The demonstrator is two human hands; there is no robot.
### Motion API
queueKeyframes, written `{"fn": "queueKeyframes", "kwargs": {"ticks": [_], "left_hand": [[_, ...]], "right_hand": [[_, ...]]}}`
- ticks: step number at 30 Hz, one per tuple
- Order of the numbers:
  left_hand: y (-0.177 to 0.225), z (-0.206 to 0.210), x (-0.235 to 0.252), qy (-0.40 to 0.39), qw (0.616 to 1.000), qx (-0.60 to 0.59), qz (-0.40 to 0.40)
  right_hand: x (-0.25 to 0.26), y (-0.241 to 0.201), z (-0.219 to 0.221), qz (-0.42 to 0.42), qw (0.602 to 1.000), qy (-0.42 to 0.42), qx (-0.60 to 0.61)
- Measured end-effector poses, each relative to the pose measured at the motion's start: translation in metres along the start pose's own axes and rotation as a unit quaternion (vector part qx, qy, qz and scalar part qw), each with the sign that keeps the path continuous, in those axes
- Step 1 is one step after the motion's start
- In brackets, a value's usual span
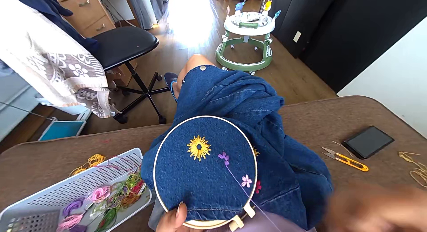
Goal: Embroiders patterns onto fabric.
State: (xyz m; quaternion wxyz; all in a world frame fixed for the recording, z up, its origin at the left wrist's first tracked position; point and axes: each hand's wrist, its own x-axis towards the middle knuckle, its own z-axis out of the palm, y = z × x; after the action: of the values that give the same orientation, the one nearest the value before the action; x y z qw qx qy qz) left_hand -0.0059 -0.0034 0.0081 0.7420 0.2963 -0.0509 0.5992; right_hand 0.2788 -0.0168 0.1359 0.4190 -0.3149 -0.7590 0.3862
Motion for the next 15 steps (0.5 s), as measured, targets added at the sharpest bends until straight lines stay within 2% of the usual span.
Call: {"fn": "queueKeyframes", "kwargs": {"ticks": [2,6,9,12,15], "left_hand": [[0.000,0.001,0.000,-0.013,1.000,0.026,0.010],[-0.001,-0.003,-0.003,-0.012,0.999,0.031,0.011],[-0.001,-0.003,-0.005,-0.007,1.000,0.021,0.002],[-0.001,-0.003,-0.006,-0.010,1.000,0.024,0.004],[-0.003,-0.002,-0.006,-0.023,0.999,0.044,0.009]], "right_hand": [[0.020,0.021,0.024,0.002,1.000,0.022,-0.011],[0.034,0.046,0.059,0.008,0.992,0.050,0.118],[0.036,0.050,0.068,0.031,0.979,0.095,0.180],[0.039,0.059,0.070,0.012,0.980,0.129,0.151],[0.042,0.067,0.075,-0.042,0.986,0.148,0.066]]}}
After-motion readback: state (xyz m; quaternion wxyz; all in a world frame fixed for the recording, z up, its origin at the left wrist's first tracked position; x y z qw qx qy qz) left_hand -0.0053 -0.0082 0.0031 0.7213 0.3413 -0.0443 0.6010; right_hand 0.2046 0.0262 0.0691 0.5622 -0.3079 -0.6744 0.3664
